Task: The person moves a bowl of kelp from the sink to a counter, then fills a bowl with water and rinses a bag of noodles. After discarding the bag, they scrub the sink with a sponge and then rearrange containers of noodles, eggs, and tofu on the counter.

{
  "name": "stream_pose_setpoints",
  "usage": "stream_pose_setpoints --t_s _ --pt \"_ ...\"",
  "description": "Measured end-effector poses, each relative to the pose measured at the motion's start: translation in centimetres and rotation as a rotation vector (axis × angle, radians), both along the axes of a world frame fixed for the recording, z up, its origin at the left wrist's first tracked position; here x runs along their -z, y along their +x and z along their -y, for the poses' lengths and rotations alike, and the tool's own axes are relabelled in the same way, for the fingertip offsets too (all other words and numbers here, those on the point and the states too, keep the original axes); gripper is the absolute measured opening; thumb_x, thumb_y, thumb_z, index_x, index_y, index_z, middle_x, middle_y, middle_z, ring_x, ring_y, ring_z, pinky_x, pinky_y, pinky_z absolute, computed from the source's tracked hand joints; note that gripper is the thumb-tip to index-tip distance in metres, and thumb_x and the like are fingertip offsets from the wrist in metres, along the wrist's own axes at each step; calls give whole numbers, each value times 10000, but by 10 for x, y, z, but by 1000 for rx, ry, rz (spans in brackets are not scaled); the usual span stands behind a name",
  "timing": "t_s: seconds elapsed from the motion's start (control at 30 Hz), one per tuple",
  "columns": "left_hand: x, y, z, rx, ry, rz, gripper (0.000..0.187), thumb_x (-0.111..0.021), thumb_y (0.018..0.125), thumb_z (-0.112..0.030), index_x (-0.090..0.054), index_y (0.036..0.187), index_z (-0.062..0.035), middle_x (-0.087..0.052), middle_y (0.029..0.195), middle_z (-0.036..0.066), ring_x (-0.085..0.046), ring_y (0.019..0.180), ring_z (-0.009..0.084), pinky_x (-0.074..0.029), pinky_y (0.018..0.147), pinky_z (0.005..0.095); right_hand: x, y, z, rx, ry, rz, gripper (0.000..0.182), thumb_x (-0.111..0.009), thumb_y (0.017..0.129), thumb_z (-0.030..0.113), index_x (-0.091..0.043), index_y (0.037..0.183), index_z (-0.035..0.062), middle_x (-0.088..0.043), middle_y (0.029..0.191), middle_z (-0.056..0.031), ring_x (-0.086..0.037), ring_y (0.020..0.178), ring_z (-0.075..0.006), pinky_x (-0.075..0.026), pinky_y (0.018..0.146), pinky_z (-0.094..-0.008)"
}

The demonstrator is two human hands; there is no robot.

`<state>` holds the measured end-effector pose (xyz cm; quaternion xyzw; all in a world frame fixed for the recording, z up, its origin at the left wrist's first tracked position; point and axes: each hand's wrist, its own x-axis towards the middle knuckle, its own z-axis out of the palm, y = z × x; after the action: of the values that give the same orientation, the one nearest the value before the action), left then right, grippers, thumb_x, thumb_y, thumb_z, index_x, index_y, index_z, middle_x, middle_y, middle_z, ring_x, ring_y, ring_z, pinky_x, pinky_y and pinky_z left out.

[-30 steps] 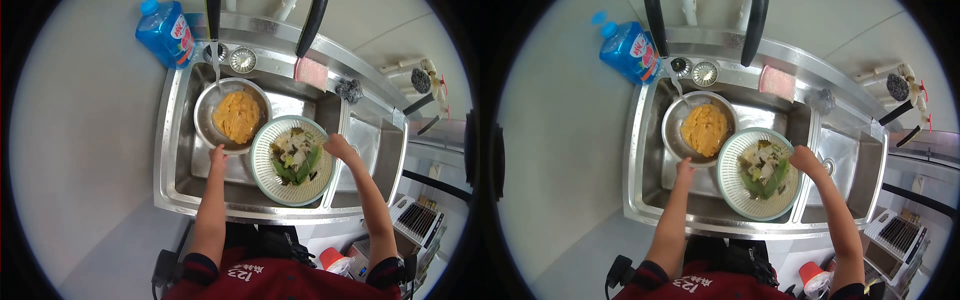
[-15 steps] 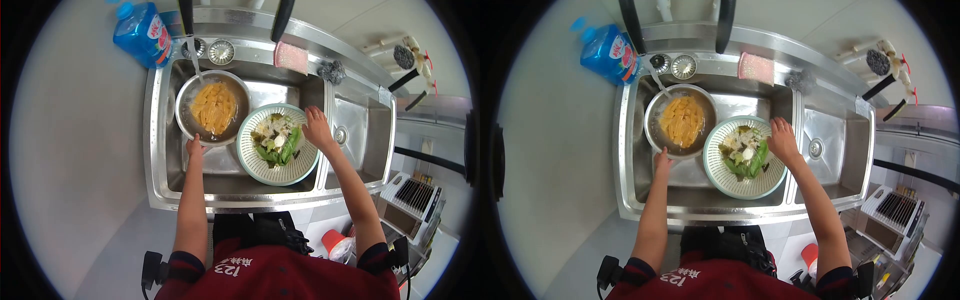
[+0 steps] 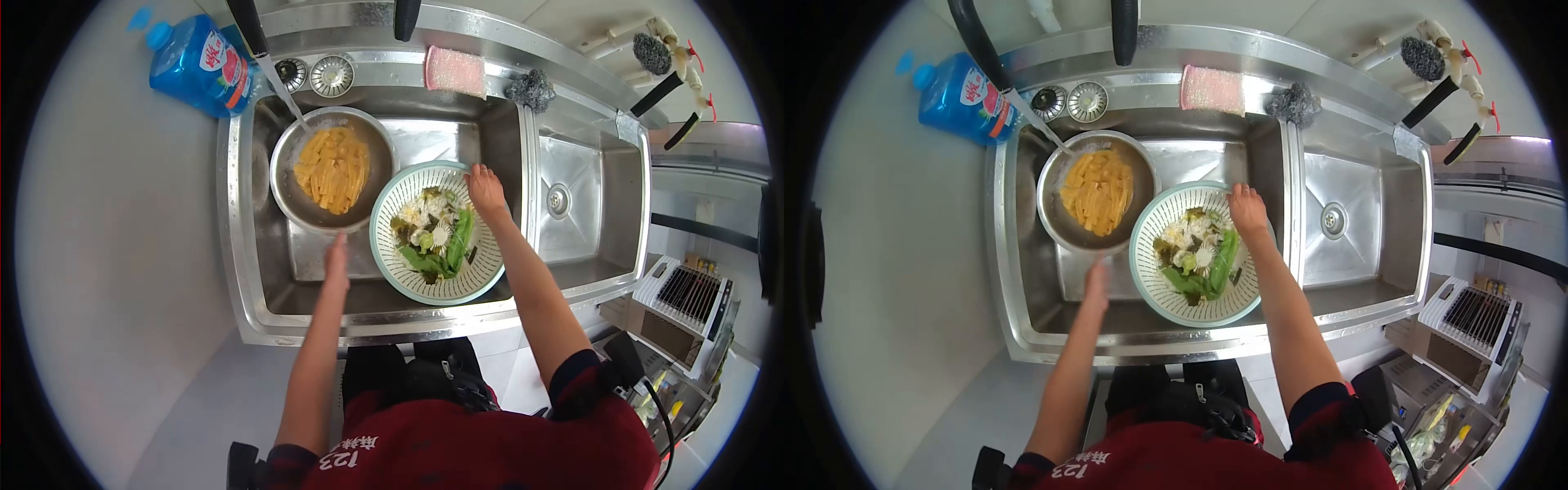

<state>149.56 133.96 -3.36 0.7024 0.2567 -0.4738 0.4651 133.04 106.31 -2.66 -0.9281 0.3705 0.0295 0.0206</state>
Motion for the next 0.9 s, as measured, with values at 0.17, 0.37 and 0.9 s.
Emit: stream_pose_setpoints --t_s 0.17,0.37,0.9 --pt "1 -58 34 331 -205 363 298 -504 751 -249 -529 914 0 -572 788 118 -533 716 206 -395 647 307 -4 0 -8 78 -10 108 175 -469 750 202 -429 784 36 -500 787 -109 -494 741 -250 -410 631 -347" --pt "33 -68 45 365 -64 676 263 -475 755 -211 -542 812 37 -555 714 192 -532 690 316 -398 611 345 23 2 1 61 -24 263 184 -472 750 190 -427 812 23 -495 771 -115 -484 753 -267 -397 651 -372" --pt "-45 -42 9 555 -294 -82 596 -592 667 -320 -332 1114 -22 -514 941 124 -539 716 206 -461 562 327 -117 -111 -111 625 605 737 293 -458 758 124 -408 1007 -22 -506 949 -155 -509 864 -234 -391 739 -292"
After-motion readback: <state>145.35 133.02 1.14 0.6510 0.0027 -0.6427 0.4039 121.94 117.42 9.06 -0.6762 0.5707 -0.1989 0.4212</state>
